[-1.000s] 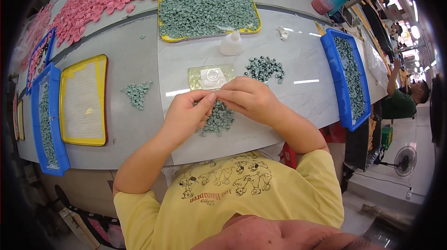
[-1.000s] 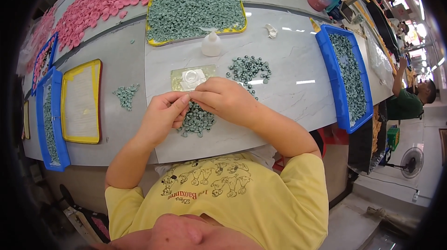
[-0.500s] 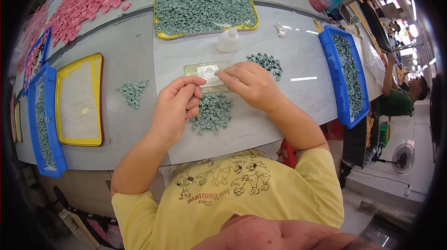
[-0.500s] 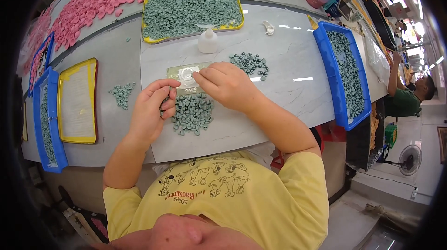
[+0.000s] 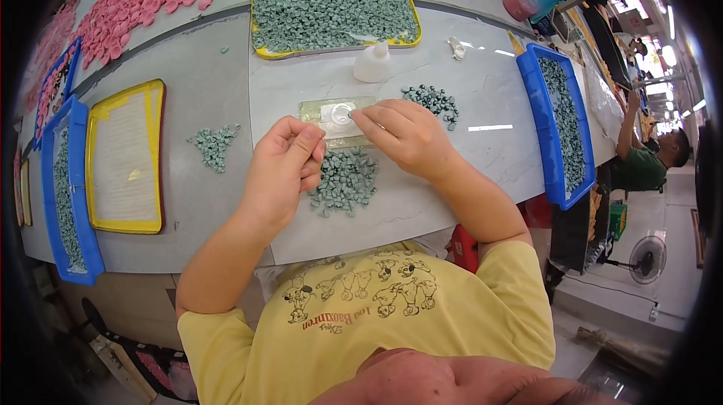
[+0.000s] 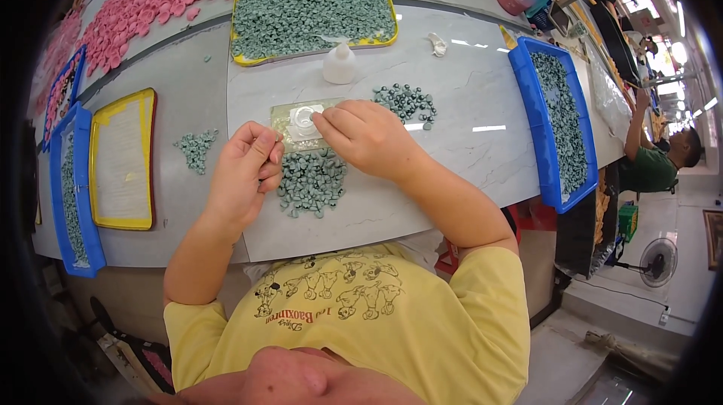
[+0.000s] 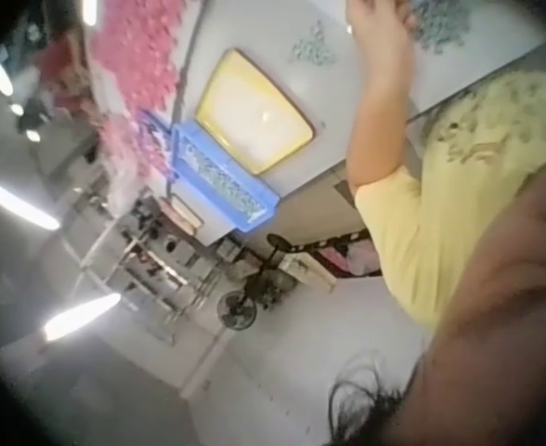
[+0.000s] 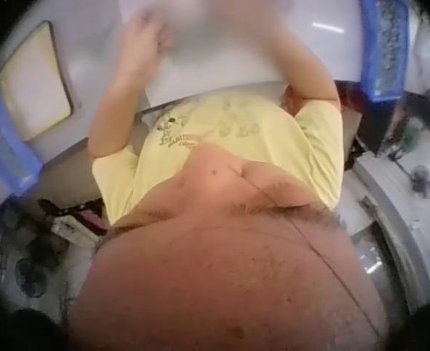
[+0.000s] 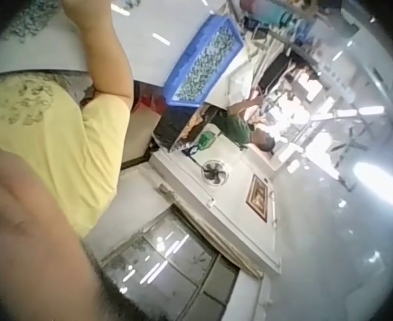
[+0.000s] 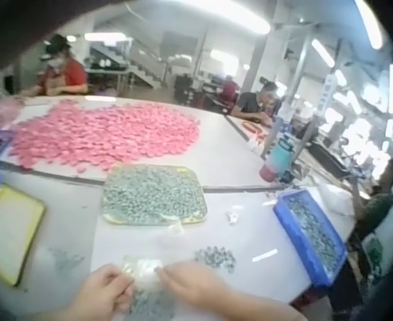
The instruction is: Packaging small green plastic components into a plastic bag at a factory workbench.
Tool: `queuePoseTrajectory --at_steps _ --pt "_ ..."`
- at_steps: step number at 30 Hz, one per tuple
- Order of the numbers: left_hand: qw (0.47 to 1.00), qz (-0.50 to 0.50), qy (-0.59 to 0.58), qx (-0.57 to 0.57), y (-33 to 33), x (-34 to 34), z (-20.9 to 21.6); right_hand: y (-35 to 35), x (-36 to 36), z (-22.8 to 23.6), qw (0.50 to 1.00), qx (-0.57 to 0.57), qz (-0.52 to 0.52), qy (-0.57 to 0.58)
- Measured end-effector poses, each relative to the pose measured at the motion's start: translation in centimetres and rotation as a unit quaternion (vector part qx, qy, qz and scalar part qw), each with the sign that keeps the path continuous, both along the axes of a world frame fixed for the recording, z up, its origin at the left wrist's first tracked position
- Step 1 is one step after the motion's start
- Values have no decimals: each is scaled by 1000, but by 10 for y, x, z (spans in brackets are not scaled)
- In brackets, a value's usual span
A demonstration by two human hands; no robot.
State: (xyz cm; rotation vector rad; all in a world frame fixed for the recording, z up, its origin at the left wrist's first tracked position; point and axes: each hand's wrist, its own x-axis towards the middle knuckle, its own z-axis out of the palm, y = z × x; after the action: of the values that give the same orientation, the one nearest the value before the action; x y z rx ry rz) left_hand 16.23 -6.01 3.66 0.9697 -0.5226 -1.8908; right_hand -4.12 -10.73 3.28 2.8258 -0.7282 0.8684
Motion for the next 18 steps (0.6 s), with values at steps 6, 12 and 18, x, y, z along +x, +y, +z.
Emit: queuePoseTrajectory --at_steps 6,12,18 --pt "1000 -2 -16 15 0 0 3 0 2 -1 1000 -4 -3 7" --pt "998 -5 -49 39 1 1 9 2 3 2 997 45 -4 -58" --pt "999 -7 -20 48 3 0 5 20 20 11 795 515 -105 -304"
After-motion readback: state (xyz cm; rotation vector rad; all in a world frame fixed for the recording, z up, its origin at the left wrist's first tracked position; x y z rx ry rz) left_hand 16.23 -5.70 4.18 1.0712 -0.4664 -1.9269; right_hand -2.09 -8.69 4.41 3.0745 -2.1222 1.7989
